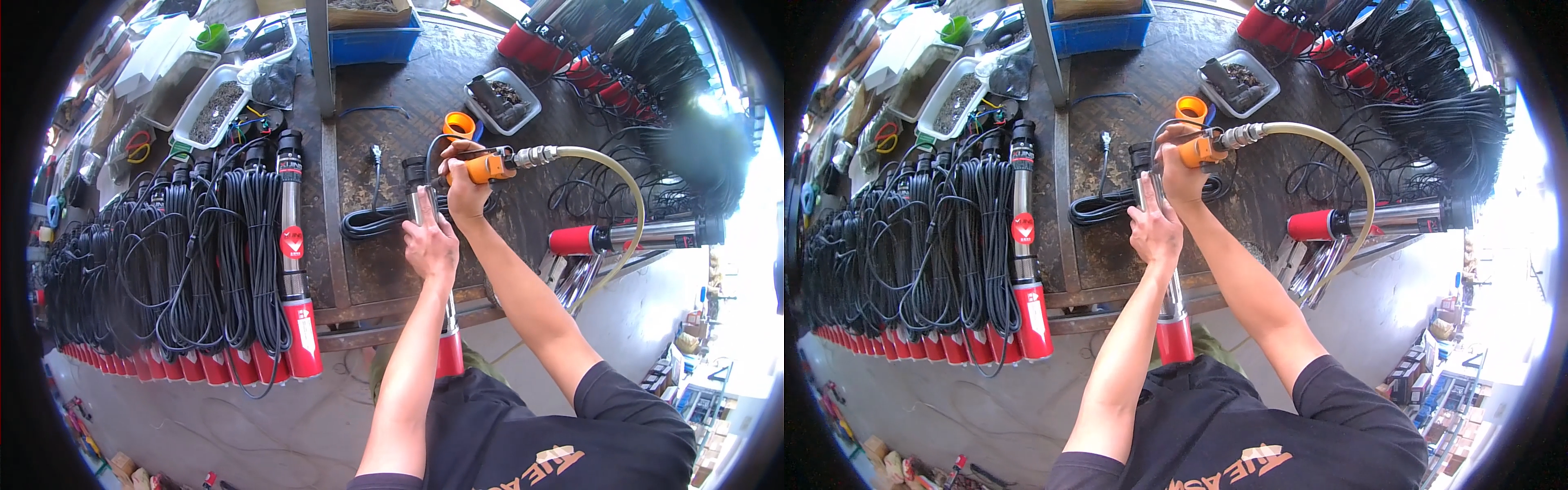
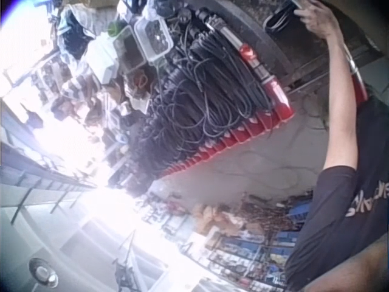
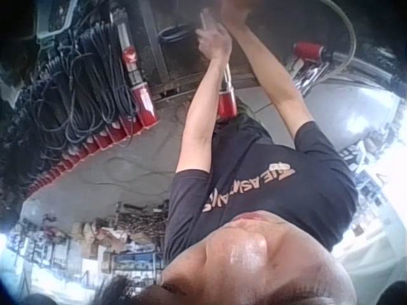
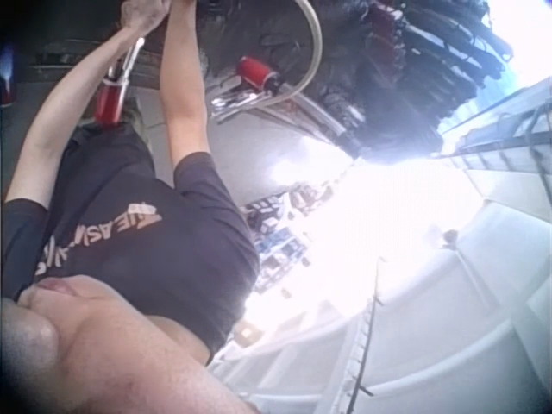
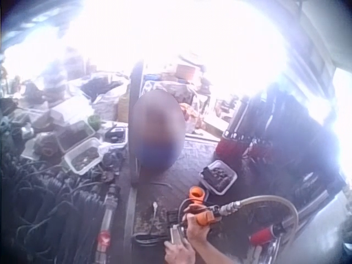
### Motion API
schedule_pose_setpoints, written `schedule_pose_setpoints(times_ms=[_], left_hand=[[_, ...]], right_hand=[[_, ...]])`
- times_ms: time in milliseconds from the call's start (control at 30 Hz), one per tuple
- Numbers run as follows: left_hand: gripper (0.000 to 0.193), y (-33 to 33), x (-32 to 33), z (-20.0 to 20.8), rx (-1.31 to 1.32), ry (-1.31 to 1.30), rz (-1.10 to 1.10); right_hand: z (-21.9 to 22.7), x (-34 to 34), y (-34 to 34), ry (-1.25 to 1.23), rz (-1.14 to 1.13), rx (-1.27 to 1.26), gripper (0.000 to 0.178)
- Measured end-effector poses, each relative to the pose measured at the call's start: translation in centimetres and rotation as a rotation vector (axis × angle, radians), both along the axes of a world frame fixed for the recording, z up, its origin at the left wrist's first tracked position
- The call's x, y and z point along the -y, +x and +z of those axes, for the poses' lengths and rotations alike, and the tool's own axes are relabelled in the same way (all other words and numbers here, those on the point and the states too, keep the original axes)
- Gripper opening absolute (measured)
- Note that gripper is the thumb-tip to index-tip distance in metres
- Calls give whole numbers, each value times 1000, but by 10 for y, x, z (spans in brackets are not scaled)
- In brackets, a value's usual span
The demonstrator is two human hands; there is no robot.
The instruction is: The person assembles water pumps by securing metal components and attaching black cable bundles using a pneumatic screwdriver.
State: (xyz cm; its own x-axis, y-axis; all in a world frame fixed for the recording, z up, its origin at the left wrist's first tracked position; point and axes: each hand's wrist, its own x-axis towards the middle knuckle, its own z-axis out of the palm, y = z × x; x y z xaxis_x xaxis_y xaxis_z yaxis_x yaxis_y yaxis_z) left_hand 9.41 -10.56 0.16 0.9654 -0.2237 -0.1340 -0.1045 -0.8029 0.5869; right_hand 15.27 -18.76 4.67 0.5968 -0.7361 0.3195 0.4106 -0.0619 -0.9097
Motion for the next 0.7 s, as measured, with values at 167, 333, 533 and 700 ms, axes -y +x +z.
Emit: schedule_pose_setpoints(times_ms=[167,333,533,700], left_hand=[[74,-1,1,1,18,41,-22],[86,-1,-1,5,-51,-46,14],[84,-4,2,7,-32,-51,41],[79,-9,7,-2,88,-18,76]], right_hand=[[-3,3,2,-107,110,-65,18],[-11,2,2,-105,166,-96,11],[-14,10,11,-153,180,-79,16],[-8,5,12,-166,114,-74,17]])
